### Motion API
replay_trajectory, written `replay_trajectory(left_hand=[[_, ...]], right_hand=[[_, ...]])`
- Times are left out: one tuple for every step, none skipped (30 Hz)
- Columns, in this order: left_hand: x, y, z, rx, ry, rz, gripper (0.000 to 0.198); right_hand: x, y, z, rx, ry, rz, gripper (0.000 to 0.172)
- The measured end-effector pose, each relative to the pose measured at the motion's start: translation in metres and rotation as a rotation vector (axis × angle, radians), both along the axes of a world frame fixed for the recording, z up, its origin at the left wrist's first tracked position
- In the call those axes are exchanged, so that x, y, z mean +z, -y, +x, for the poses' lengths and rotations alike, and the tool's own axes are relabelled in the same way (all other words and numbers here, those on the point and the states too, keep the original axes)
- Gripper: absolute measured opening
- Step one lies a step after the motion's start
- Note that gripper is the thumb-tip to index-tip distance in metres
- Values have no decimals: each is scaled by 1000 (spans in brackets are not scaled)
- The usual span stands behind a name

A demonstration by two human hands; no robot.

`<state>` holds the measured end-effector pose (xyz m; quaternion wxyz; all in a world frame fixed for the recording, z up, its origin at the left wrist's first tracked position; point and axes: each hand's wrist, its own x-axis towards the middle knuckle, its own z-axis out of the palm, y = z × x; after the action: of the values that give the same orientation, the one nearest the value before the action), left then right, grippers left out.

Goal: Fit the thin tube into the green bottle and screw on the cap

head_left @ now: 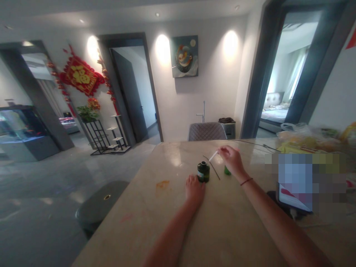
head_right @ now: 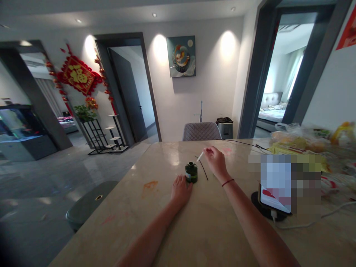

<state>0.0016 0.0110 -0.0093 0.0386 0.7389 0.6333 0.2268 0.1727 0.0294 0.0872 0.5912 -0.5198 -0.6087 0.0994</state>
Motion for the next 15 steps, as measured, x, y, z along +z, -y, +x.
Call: replay_trajectory(left_hand=[[0,0,0,2,3,2,38],[-1,0,0,4,6,4,37],[-1,-1,-1,6,9,7,36],[-1,-1,-1,8,13,10,36],[-2,-1,-1,8,17,13,35],[-2,-2,-1,4,20,17,35],[-2,-2,-1,-1,22,22,35],[-2,-2,-1,-5,22,25,35],[-2,-2,-1,-8,23,26,35],[-2,-2,0,-9,24,27,35],[-2,-2,0,-8,27,29,35],[-1,-2,0,-5,29,30,34],[-1,-2,0,-2,31,29,34],[-1,-2,0,1,32,27,33],[-1,-2,-1,0,31,25,33]], right_hand=[[4,1,-5,29,-53,73,31],[7,2,-11,43,-74,124,32],[10,2,-17,50,-65,151,31],[13,2,-22,59,-32,156,29],[15,1,-27,69,10,145,27],[17,-1,-31,76,50,124,25],[19,-3,-34,79,81,98,24],[20,-6,-36,75,98,71,24],[20,-8,-37,66,107,47,23],[20,-10,-37,54,109,28,23],[20,-12,-37,43,107,16,23],[20,-13,-37,36,101,11,23],[19,-14,-37,35,89,13,24],[18,-15,-36,37,70,23,24],[16,-16,-36,39,45,40,25]])
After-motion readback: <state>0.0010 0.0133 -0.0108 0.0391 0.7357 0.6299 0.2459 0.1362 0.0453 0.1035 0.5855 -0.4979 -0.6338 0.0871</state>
